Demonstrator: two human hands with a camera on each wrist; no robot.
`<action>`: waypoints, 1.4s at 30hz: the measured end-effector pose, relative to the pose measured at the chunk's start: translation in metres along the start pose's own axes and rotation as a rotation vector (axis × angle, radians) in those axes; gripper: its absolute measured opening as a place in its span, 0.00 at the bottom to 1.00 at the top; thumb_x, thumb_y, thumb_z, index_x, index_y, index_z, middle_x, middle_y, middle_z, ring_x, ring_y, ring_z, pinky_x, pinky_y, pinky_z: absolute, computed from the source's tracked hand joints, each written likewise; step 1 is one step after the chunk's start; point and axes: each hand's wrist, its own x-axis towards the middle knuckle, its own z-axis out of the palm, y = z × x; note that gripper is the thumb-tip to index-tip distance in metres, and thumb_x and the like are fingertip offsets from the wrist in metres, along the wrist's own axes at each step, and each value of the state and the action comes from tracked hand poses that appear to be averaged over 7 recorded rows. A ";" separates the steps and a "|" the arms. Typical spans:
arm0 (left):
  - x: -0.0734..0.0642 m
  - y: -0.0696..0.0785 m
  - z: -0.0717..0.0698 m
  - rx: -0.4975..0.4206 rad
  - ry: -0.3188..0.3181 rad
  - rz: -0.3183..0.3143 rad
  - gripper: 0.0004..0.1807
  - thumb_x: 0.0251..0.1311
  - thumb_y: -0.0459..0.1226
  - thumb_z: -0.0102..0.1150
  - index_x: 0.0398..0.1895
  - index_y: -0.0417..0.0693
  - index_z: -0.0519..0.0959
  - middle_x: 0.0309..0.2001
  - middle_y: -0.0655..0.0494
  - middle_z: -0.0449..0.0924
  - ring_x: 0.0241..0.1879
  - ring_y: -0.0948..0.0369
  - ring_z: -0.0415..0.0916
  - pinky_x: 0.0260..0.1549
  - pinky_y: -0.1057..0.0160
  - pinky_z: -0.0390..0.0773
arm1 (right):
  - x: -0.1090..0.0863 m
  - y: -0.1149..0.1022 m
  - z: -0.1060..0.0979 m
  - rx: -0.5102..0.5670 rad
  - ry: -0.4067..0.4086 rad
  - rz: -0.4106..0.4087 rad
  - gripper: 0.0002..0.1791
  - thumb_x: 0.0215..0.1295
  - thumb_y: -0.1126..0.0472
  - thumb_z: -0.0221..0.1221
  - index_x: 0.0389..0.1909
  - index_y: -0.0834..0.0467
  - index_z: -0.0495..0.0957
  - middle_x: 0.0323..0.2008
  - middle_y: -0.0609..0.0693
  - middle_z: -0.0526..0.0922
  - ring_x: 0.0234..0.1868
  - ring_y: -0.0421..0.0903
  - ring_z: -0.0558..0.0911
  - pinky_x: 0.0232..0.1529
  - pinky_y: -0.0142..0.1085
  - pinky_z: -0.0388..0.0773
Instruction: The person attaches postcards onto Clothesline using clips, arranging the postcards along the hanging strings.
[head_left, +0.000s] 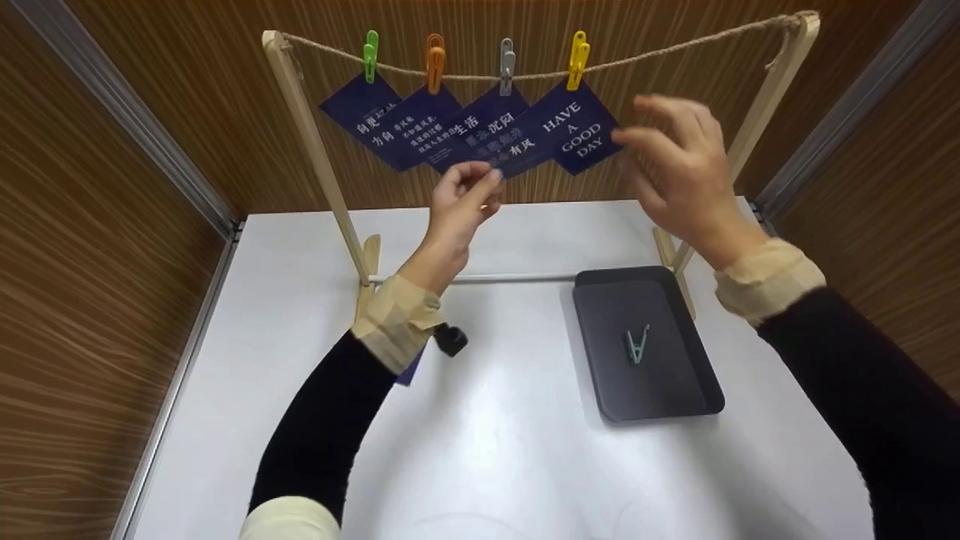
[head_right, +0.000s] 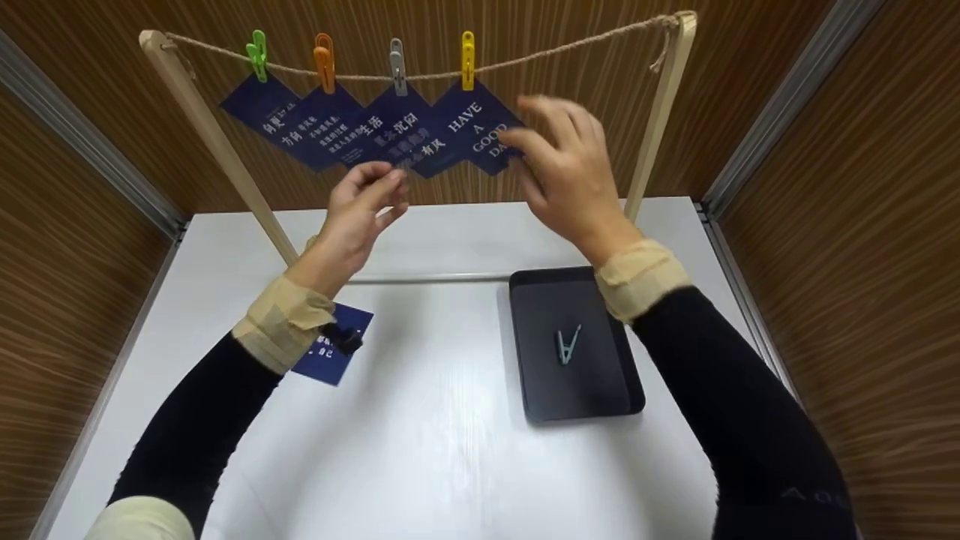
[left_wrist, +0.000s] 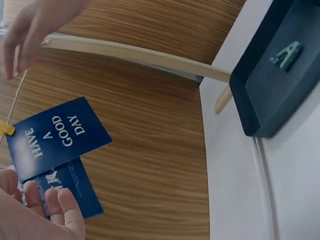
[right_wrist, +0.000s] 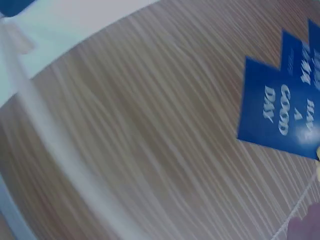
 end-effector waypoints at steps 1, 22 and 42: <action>-0.004 0.000 -0.007 0.023 -0.006 0.012 0.11 0.66 0.34 0.63 0.48 0.45 0.74 0.40 0.54 0.78 0.40 0.60 0.76 0.47 0.58 0.80 | -0.010 0.000 -0.002 0.007 -0.006 0.001 0.11 0.59 0.64 0.63 0.44 0.56 0.84 0.58 0.59 0.79 0.60 0.60 0.73 0.63 0.53 0.65; -0.091 -0.068 -0.170 1.312 -0.260 -0.101 0.28 0.63 0.45 0.64 0.64 0.44 0.74 0.68 0.39 0.68 0.66 0.40 0.67 0.61 0.38 0.70 | -0.211 -0.018 -0.021 0.106 -0.625 0.332 0.19 0.61 0.63 0.68 0.53 0.56 0.82 0.53 0.58 0.82 0.55 0.61 0.78 0.55 0.59 0.72; -0.116 -0.136 -0.167 1.499 -0.403 -0.178 0.29 0.64 0.48 0.63 0.66 0.47 0.75 0.67 0.40 0.72 0.65 0.39 0.69 0.62 0.38 0.69 | -0.258 -0.027 -0.012 -0.018 -0.894 0.495 0.27 0.65 0.54 0.65 0.64 0.56 0.76 0.64 0.66 0.73 0.62 0.70 0.73 0.55 0.67 0.72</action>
